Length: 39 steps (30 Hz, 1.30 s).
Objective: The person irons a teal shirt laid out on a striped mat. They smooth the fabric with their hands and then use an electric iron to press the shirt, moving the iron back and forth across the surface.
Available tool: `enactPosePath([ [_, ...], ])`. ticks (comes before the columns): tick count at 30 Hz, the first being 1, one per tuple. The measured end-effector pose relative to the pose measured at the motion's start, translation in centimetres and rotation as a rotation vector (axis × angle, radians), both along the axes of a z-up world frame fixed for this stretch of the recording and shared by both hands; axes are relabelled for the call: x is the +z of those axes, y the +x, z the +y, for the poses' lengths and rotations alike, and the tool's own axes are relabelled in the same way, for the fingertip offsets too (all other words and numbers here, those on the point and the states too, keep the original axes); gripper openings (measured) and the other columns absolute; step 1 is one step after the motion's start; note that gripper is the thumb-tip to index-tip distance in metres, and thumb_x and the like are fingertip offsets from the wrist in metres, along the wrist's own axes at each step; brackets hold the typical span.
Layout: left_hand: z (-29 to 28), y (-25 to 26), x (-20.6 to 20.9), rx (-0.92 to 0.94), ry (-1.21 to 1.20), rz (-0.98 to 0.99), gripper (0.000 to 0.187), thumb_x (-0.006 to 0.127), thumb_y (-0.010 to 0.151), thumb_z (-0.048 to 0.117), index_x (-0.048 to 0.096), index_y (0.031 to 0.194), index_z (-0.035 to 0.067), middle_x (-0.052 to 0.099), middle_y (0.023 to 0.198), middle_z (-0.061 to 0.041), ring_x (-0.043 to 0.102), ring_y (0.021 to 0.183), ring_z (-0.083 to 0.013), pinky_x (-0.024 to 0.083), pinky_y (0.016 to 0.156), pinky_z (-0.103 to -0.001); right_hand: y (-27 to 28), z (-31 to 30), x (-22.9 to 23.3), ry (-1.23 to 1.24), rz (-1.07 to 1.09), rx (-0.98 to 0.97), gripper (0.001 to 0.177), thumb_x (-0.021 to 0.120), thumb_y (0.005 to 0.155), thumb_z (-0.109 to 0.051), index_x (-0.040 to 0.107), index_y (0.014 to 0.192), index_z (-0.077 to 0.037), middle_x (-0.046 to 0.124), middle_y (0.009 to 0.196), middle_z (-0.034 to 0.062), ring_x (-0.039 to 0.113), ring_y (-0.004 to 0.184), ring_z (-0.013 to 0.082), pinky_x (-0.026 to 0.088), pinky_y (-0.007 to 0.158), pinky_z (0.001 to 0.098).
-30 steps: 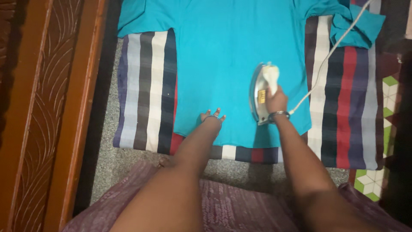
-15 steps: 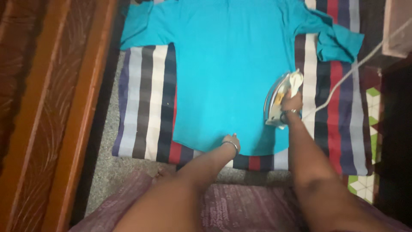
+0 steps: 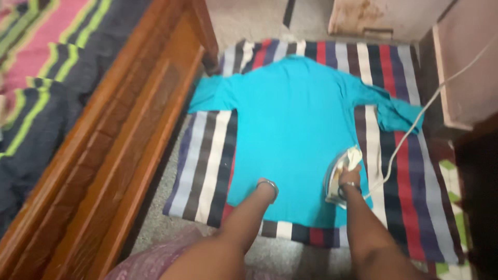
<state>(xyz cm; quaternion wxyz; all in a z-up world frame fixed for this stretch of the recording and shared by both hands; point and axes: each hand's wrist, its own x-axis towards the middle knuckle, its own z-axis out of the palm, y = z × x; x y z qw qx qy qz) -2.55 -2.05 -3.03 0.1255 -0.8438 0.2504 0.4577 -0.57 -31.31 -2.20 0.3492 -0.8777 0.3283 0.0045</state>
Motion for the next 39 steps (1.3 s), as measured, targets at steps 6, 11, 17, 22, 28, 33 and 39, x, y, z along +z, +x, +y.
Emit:
enactPosePath([
  [6, 0.6, 1.5, 2.3, 0.036, -0.112, -0.133, 0.044, 0.075, 0.087, 0.044, 0.077, 0.123, 0.019, 0.075, 0.128, -0.009, 0.073, 0.116, -0.0288, 0.061, 0.09, -0.047, -1.7, 1.4, 2.5, 0.057, 0.057, -0.093, 0.07, 0.068, 0.096, -0.027, 0.032, 0.154, -0.01, 0.055, 0.139, 0.0315, 0.058, 0.124, 0.0461, 0.049, 0.101, 0.0526],
  [11, 0.5, -2.3, 1.5, 0.232, -0.234, -0.202, 0.041, 0.071, 0.09, 0.041, 0.071, 0.126, 0.022, 0.071, 0.13, -0.011, 0.067, 0.119, -0.0317, 0.056, 0.094, -0.05, -2.4, 1.7, 3.2, -0.024, -0.041, 0.021, 0.086, 0.074, 0.089, -0.016, 0.026, 0.16, -0.008, 0.05, 0.146, 0.0328, 0.053, 0.132, 0.0447, 0.046, 0.11, 0.0479],
  [17, 0.9, -2.9, 1.7, 0.038, -0.054, -0.042, 0.045, 0.073, 0.085, 0.05, 0.079, 0.115, 0.017, 0.075, 0.125, -0.009, 0.072, 0.115, -0.0294, 0.057, 0.092, -0.05, -2.1, 1.6, 2.8, -0.105, -0.144, 0.103, 0.095, 0.069, 0.082, -0.006, 0.018, 0.162, -0.007, 0.055, 0.141, 0.0323, 0.058, 0.126, 0.0453, 0.049, 0.106, 0.0473],
  [22, 1.6, -2.7, 0.5, 0.078, -0.195, -0.105, 0.051, 0.072, 0.089, 0.045, 0.066, 0.135, 0.024, 0.065, 0.137, -0.01, 0.063, 0.125, -0.0322, 0.053, 0.099, -0.051, -1.3, 2.3, 2.9, -0.077, 0.136, 0.034, 0.093, 0.067, 0.094, -0.015, 0.009, 0.167, -0.014, 0.059, 0.135, 0.0299, 0.063, 0.121, 0.0446, 0.052, 0.101, 0.0496],
  [28, 2.7, -2.8, -1.8, 0.003, -0.129, -0.036, 0.048, 0.072, 0.089, 0.042, 0.068, 0.131, 0.021, 0.066, 0.139, -0.008, 0.063, 0.127, -0.0306, 0.053, 0.099, -0.051, 1.0, -0.3, 1.5, -0.064, -0.052, 0.175, 0.103, 0.071, 0.086, -0.009, 0.004, 0.164, -0.015, 0.055, 0.139, 0.0318, 0.061, 0.119, 0.0488, 0.049, 0.101, 0.0502],
  [33, 2.2, 1.5, -0.6, -0.176, -0.269, -0.295, 0.032, 0.066, 0.094, 0.026, 0.069, 0.126, 0.025, 0.059, 0.14, -0.003, 0.056, 0.13, -0.0264, 0.046, 0.102, -0.05, 0.4, -0.2, 1.8, -0.012, 0.088, 0.185, 0.107, 0.068, 0.088, -0.006, -0.003, 0.167, -0.021, 0.056, 0.141, 0.03, 0.063, 0.119, 0.047, 0.05, 0.102, 0.0492],
  [39, -7.6, 9.6, 4.7, -1.016, -0.243, -0.415, 0.026, 0.049, 0.109, 0.037, 0.071, 0.117, 0.025, 0.069, 0.126, 0.004, 0.06, 0.125, -0.0193, 0.047, 0.097, -0.042, -1.0, 0.2, 0.0, -0.052, 0.035, 0.179, 0.105, 0.069, 0.089, -0.008, -0.002, 0.166, -0.023, 0.06, 0.135, 0.0299, 0.064, 0.116, 0.0467, 0.05, 0.099, 0.0502],
])
